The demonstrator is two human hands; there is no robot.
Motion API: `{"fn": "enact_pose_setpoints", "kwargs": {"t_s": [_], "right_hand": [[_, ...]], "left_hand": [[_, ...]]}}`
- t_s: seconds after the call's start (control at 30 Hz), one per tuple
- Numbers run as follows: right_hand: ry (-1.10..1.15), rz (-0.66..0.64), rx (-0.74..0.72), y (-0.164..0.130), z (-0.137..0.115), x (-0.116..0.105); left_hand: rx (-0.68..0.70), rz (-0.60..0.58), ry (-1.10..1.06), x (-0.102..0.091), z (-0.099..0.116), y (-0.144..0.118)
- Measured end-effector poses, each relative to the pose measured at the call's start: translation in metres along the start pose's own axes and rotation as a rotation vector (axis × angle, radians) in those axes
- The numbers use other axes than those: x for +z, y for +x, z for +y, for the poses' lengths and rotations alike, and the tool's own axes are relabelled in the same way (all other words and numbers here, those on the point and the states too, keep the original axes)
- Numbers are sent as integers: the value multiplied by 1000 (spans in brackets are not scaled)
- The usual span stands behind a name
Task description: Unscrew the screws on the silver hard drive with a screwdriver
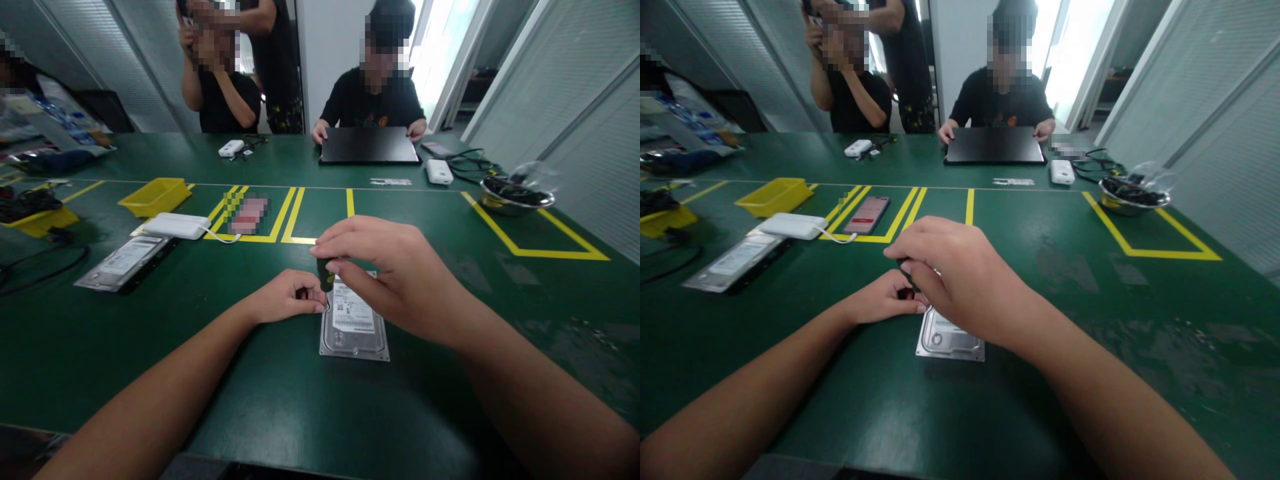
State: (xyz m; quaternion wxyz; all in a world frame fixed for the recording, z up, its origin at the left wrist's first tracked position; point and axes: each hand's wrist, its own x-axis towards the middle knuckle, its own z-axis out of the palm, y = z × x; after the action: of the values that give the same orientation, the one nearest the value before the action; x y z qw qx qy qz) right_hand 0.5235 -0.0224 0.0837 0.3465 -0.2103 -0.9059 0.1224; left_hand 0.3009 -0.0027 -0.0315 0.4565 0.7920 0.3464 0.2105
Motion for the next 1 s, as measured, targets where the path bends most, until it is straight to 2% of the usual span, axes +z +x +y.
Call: {"fn": "enact_pose_setpoints", "kwargs": {"t_s": [0.37,1.0], "right_hand": [[-116,168,94,3,3,24],[-102,124,88,1,2,24]], "left_hand": [[2,17,96,0,5,-3],[5,23,118,0,2,-2]]}}
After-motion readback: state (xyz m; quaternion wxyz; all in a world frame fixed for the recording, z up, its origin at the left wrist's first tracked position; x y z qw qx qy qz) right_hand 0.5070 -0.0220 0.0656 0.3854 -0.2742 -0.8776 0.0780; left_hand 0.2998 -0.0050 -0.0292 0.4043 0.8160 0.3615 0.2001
